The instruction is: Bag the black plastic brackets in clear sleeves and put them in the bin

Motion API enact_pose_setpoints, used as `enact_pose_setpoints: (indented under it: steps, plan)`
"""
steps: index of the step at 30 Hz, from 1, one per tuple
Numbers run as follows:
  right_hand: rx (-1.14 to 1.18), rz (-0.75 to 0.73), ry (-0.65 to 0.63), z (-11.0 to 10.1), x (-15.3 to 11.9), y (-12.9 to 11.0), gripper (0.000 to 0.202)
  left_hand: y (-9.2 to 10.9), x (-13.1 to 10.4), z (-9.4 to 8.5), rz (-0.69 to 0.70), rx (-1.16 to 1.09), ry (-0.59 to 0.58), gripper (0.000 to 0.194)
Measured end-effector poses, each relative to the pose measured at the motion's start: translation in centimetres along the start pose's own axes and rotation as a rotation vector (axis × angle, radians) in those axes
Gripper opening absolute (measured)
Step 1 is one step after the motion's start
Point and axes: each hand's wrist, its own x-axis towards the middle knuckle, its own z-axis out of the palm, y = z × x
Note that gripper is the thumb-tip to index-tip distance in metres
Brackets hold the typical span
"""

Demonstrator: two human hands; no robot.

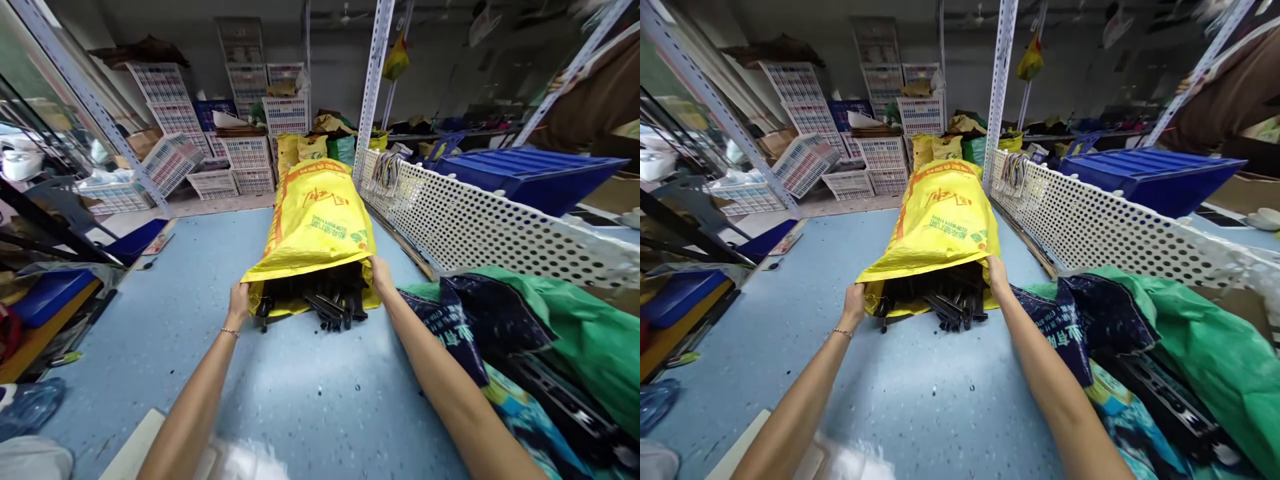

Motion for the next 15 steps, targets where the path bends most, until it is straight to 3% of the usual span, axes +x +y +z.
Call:
enact_pose_setpoints:
  steps: [3,6,11,15]
  plan:
    - [-0.022,0.008,0.085,-2.6,0.1,-0.3,0.032,0.7,-4.1,-0.3,0.035,0.073,-0.151,0.025]
    - [-0.031,-0.004,0.058,-3.0,-0.8,-0.3,0.032,0.6,-6.7,-2.2,0.049,0.198,-0.225,0.029]
    - [-0.125,-0.042,-0.188,-0.1,-3.5,1.5,0.032,-0.5,-6.6,-6.8,-0.044,0.443,0.015,0.032]
    - [-0.263,-0.020,-0.308,1.1,-4.9,1.9,0.034,-1.3,-6.1,-7.3,-0.088,0.585,0.044,0.032]
